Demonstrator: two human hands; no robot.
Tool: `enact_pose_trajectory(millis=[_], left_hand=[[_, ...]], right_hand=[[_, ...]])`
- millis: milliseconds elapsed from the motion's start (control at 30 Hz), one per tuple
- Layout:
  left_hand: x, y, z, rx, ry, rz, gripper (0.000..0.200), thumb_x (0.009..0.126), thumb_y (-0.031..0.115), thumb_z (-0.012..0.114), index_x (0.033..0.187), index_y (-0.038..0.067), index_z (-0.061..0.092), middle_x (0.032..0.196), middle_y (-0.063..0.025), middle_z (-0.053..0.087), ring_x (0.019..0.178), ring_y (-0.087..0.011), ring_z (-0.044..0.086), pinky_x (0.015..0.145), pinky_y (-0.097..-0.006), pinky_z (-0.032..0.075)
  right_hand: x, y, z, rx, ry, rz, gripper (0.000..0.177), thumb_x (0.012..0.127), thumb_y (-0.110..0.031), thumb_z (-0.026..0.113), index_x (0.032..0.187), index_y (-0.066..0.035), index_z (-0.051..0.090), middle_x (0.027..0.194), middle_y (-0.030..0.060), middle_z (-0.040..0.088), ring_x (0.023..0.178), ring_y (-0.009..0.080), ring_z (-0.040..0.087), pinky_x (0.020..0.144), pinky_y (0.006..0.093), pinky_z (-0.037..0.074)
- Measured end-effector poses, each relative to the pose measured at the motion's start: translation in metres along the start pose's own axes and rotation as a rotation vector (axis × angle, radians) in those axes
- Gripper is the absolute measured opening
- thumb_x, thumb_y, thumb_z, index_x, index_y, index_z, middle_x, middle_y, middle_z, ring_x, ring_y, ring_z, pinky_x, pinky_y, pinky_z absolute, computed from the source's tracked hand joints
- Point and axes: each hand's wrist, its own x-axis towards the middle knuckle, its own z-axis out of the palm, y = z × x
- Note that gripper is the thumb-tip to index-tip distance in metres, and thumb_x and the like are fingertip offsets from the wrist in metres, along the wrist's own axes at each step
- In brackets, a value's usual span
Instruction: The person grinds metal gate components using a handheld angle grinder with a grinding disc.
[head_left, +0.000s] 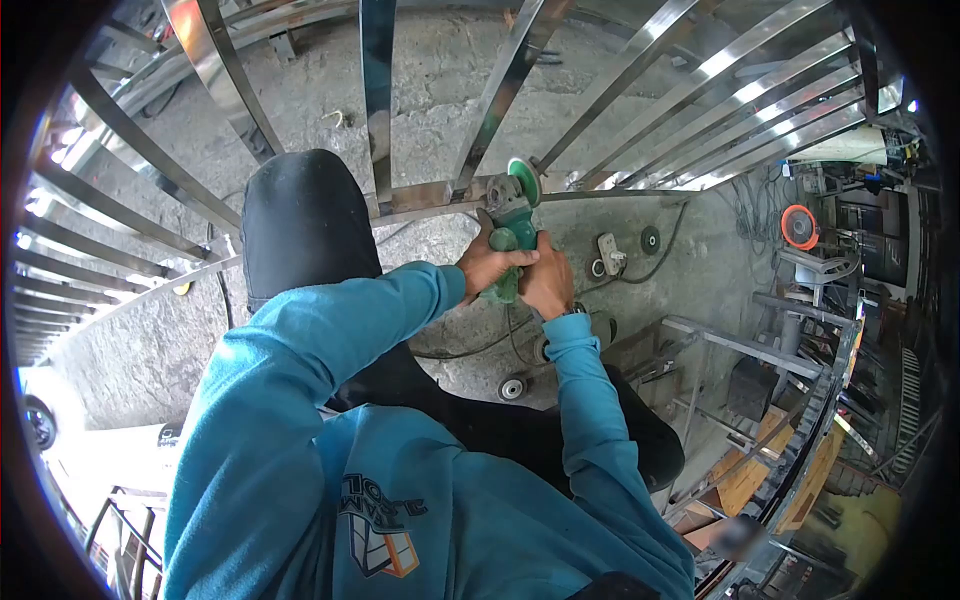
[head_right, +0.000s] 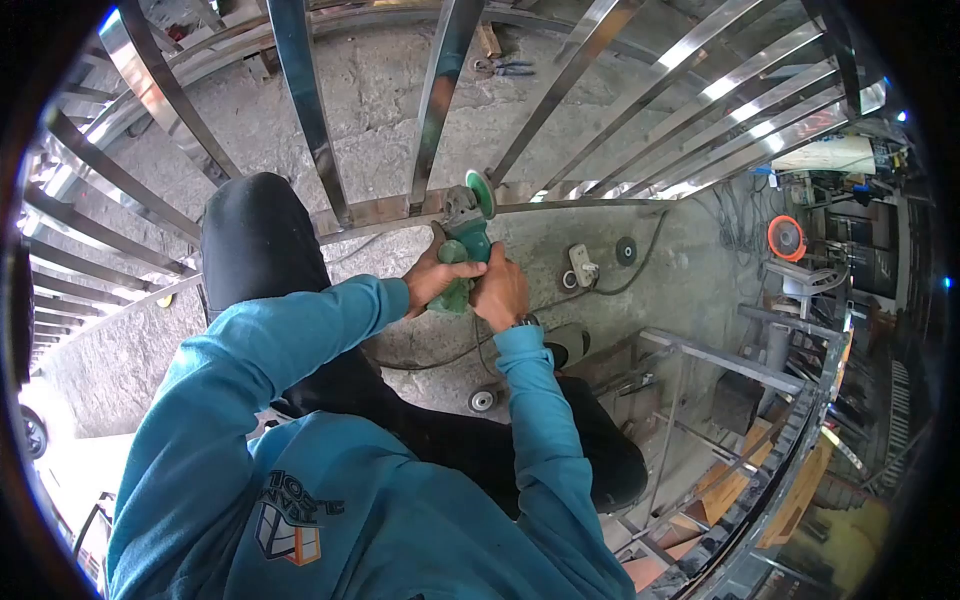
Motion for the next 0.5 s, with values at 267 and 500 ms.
enact_pose_trajectory(millis=[267,500], left_hand=[[-0.007,-0.019,0.007,0.038,-0.069,-0.043,0.106,0.078,0.039,0.084,0.155,0.001,0.022,0.150,-0.0183,0.043,0.141,-0.0322,0.041,0.118,-0.0435,0.033],[-0.030,-0.015,0.025,0.257,-0.157,-0.080,0.125,0.076,0.042,0.085,0.160,0.002,0.002,0.158,-0.0228,0.034,0.148,-0.0323,0.032,0.123,-0.0407,0.025]], right_hand=[[-0.031,0.007,-0.003,0.045,0.015,0.041,0.039,0.076,-0.011,0.069,0.107,0.000,0.048,0.086,0.0309,0.067,0.084,0.0533,0.064,0.072,0.0599,0.050],[-0.078,0.021,-0.003,0.252,0.059,0.285,0.047,0.071,-0.014,0.078,0.108,0.001,0.054,0.093,0.0265,0.070,0.089,0.0450,0.068,0.077,0.0508,0.053]])
